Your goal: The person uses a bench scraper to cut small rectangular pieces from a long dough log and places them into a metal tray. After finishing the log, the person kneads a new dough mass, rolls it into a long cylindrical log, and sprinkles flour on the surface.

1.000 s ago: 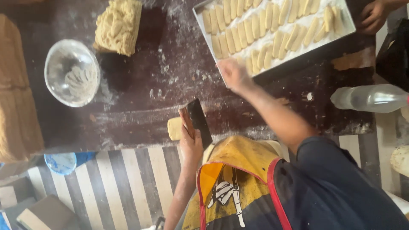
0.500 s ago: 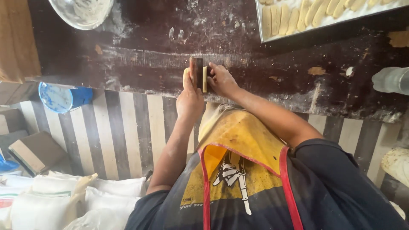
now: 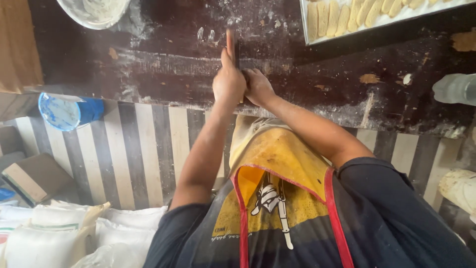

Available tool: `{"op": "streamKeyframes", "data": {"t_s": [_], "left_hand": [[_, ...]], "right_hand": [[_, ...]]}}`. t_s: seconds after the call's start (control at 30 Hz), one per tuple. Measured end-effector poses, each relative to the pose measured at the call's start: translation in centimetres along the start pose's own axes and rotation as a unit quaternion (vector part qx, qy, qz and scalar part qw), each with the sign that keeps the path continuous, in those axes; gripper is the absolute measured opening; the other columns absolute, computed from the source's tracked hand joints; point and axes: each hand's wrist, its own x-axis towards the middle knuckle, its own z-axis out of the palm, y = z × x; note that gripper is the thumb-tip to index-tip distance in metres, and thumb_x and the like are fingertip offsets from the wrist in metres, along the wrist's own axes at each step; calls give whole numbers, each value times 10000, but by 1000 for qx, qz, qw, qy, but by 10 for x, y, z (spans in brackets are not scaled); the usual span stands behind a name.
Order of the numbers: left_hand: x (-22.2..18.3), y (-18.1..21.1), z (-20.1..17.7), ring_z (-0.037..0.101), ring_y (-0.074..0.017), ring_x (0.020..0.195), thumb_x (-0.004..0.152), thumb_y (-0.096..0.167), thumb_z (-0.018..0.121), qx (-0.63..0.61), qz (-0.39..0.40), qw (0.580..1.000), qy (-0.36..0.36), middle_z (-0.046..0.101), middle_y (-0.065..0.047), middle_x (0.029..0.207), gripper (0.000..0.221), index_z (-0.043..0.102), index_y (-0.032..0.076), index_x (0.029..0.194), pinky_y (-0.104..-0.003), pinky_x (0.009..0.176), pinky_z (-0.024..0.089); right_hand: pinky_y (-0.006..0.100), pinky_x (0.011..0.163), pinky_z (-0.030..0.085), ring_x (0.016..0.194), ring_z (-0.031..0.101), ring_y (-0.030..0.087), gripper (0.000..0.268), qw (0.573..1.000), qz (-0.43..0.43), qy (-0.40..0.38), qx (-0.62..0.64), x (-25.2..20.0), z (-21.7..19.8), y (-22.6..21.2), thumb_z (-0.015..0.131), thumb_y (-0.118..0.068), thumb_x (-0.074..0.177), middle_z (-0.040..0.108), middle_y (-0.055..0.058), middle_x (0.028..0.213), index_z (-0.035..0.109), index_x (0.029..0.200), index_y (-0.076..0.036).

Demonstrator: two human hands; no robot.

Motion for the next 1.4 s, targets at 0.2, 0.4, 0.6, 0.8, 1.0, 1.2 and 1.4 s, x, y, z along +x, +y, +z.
{"op": "streamKeyframes", "data": {"t_s": [0.2,0.4,0.6,0.8,1.0,1.2,1.4], "left_hand": [[-13,-21,8,715,-464,876,963,196,546,8,61,998,14,723,-265,1013,754,156,69,1596,-539,785,557],[-55,-53,13,716,-455,886,1012,192,539,4,202,967,154,619,-366,1322,686,190,45,1585,-499,678,569],[-76,-45,1,713,-444,822,964,184,538,18,3,1000,-4,719,-261,965,748,158,26,1589,-548,732,553],[-59,-36,5,724,-445,848,932,168,549,33,4,999,-16,701,-285,1004,791,135,-4,1584,-548,737,563],[7,-13,5,716,-458,940,944,183,532,5,-21,1000,4,724,-284,1027,741,185,85,1591,-550,839,557],[-28,-6,-16,713,-453,955,908,200,575,5,7,1000,-11,710,-273,1091,776,202,153,1587,-561,819,555],[-58,-56,0,709,-465,980,992,233,532,-100,43,988,112,691,-262,1207,673,219,94,1571,-549,827,554]], "right_hand": [[391,886,553,988,700,240,296,974,176,-3,141,4,13,14,631,-273,995,705,178,1089,647,1154,-24],[342,778,575,852,696,178,298,871,330,-20,362,8,8,26,574,-274,1043,737,92,974,657,1148,-8],[330,841,590,932,763,192,309,969,180,-35,163,4,12,29,703,-236,952,783,114,1045,714,1189,-37],[429,910,540,1021,695,354,367,994,94,-13,52,13,7,3,695,-174,922,709,216,1102,671,1253,-17],[412,943,569,1063,712,329,259,998,-44,-1,-43,10,17,9,717,-203,918,742,155,1144,692,1150,-90],[393,877,557,968,739,247,367,970,211,-12,117,12,-27,-45,692,-292,958,750,144,1053,603,1234,-67],[374,850,577,943,752,276,266,994,77,-9,74,-5,-24,10,713,-206,924,762,164,1011,721,1141,-54]]}}
